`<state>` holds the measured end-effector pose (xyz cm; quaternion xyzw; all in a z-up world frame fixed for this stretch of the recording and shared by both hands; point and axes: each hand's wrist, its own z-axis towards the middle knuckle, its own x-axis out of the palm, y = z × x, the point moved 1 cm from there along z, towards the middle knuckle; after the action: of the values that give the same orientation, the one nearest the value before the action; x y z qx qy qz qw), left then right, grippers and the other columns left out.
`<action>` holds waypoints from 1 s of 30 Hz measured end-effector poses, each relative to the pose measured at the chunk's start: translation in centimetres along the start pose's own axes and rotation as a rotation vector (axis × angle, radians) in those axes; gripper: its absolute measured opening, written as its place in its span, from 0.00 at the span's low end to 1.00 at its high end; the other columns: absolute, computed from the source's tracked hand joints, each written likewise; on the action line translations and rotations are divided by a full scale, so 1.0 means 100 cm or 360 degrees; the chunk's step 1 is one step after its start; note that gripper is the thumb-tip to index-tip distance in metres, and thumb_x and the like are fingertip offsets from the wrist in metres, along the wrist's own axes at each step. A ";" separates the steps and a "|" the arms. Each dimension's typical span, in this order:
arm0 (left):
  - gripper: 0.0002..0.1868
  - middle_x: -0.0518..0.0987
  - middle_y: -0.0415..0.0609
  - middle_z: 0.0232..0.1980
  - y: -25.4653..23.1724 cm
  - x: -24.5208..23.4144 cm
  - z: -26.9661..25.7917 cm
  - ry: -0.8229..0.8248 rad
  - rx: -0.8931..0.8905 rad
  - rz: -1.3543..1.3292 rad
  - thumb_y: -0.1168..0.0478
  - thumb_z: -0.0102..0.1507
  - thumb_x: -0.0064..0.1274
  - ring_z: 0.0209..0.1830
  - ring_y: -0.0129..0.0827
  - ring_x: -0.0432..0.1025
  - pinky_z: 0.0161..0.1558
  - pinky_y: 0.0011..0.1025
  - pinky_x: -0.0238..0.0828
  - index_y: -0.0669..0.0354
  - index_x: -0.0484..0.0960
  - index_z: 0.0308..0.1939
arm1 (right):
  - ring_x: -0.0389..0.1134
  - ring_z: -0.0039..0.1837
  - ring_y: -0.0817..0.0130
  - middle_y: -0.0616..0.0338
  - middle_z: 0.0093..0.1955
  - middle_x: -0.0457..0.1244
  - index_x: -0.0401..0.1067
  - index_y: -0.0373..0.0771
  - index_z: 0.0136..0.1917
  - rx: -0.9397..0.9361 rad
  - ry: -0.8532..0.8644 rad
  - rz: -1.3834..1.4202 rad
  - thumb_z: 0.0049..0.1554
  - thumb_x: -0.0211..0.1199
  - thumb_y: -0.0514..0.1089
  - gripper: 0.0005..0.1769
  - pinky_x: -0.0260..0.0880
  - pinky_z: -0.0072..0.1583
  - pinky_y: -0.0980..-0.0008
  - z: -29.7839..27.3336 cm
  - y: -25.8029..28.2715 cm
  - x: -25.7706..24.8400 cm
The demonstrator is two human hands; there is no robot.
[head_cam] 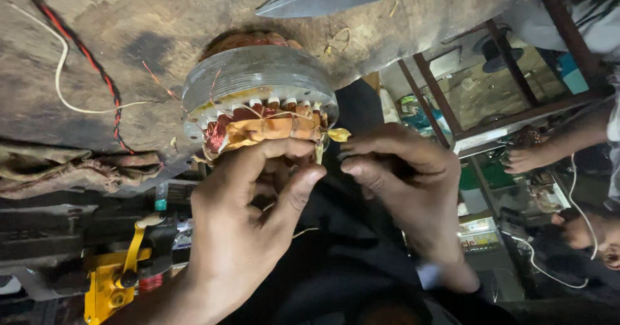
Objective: The person is repairing an electrical component, likely a motor stator, by wrapping and securing copper windings with tape. They use scissors to trim excess tape and a knife to adjust the windings. The task involves careful manipulation of wires and tape to ensure proper insulation and alignment.
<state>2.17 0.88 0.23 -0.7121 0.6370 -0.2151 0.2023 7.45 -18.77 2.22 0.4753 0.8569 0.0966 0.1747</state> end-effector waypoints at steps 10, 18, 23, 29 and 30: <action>0.08 0.81 0.46 0.32 0.004 0.000 0.011 0.0169 -0.0164 0.0134 0.62 0.67 0.56 0.23 0.25 0.71 0.24 0.25 0.68 0.61 0.79 0.47 | 0.75 0.47 0.71 0.52 0.52 0.72 0.76 0.29 0.56 0.0066 0.0079 0.0034 0.59 0.69 0.34 0.12 0.79 0.48 0.73 0.006 0.025 0.011; 0.15 0.82 0.53 0.48 0.025 -0.004 0.011 0.0334 -0.0027 -0.0327 0.58 0.76 0.45 0.46 0.34 0.78 0.50 0.31 0.74 0.64 0.73 0.61 | 0.75 0.49 0.69 0.50 0.50 0.71 0.73 0.28 0.56 0.0169 0.0017 0.0184 0.59 0.66 0.31 0.12 0.81 0.51 0.69 0.003 0.024 0.023; 0.15 0.81 0.53 0.50 0.031 0.005 0.009 0.0346 -0.0076 -0.0580 0.58 0.77 0.42 0.49 0.33 0.75 0.54 0.30 0.73 0.66 0.72 0.61 | 0.76 0.49 0.64 0.47 0.49 0.71 0.71 0.27 0.57 0.0202 -0.0073 0.0417 0.60 0.65 0.30 0.12 0.81 0.52 0.65 -0.001 0.010 0.029; 0.15 0.81 0.47 0.40 0.038 0.004 0.010 0.0511 -0.0397 -0.0621 0.56 0.74 0.43 0.37 0.27 0.76 0.43 0.27 0.76 0.65 0.74 0.56 | 0.76 0.48 0.63 0.46 0.49 0.72 0.71 0.26 0.56 0.0203 -0.0092 0.0422 0.60 0.65 0.30 0.11 0.81 0.51 0.65 -0.001 0.007 0.030; 0.15 0.81 0.47 0.39 0.038 0.003 0.010 0.0521 -0.0412 -0.0599 0.56 0.74 0.43 0.37 0.27 0.76 0.42 0.27 0.76 0.65 0.75 0.55 | 0.76 0.47 0.63 0.46 0.49 0.72 0.71 0.26 0.56 0.0206 -0.0081 0.0399 0.60 0.65 0.30 0.10 0.81 0.50 0.66 0.000 0.009 0.030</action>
<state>-0.36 0.19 -2.74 -0.7935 0.5398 -0.2781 -0.0395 6.65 -15.80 1.93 0.5913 0.7905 0.0503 0.1519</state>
